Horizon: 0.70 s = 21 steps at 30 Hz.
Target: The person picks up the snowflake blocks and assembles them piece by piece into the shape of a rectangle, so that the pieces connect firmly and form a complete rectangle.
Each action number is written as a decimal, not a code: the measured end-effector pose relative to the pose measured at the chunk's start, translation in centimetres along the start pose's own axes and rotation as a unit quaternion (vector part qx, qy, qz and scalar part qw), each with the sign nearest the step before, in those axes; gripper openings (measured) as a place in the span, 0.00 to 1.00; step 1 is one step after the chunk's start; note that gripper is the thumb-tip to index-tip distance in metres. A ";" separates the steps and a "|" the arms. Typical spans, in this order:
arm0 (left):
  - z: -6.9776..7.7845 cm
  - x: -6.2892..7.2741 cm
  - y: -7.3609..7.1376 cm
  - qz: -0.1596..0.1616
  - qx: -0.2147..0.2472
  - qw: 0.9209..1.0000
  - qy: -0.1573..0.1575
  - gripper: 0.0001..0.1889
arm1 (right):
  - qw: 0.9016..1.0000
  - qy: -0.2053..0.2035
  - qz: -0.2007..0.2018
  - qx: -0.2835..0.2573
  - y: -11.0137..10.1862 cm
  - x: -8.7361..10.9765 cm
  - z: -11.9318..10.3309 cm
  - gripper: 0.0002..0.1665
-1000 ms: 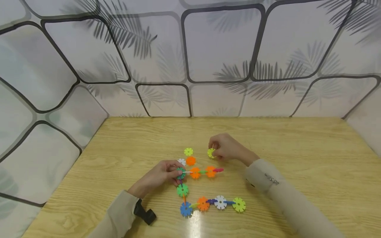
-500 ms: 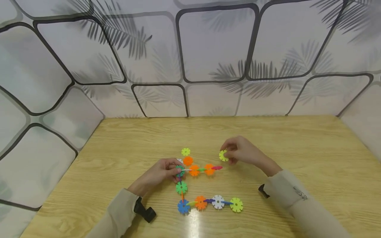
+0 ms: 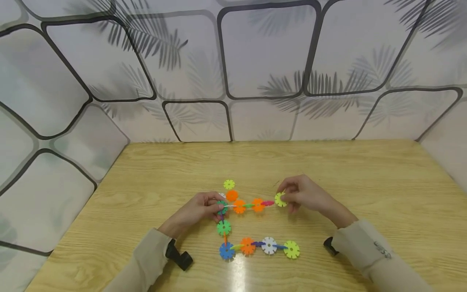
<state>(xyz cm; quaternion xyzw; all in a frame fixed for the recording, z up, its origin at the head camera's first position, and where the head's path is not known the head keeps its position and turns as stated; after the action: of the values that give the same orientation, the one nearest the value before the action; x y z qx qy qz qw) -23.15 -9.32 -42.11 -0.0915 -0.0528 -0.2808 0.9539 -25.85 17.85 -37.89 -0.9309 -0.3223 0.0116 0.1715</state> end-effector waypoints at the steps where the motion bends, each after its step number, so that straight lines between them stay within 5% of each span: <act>1: 0.0 0.0 0.0 0.001 0.003 1.000 -0.002 0.07 | 1.000 0.000 -0.002 -0.003 0.1 0.0 0.1 0.11; 21: -0.1 -0.2 -0.1 0.005 0.005 1.000 -0.007 0.06 | 1.000 0.001 -0.011 -0.030 0.9 0.0 0.3 0.09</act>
<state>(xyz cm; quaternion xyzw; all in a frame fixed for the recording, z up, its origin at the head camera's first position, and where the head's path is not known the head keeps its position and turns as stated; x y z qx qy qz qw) -23.31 -9.29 -42.20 -0.0887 -0.0602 -0.2751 0.9554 -25.37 17.33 -38.48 -0.9321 -0.3323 -0.0007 0.1444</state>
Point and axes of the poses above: each hand's wrist, its own x-axis away from the middle knuckle, its own y-axis out of the palm, z = x × y, the point moved 6 cm from there along -x, towards the middle knuckle, and after that the axes turned 4 degrees about -x, right-handed, at the moved point
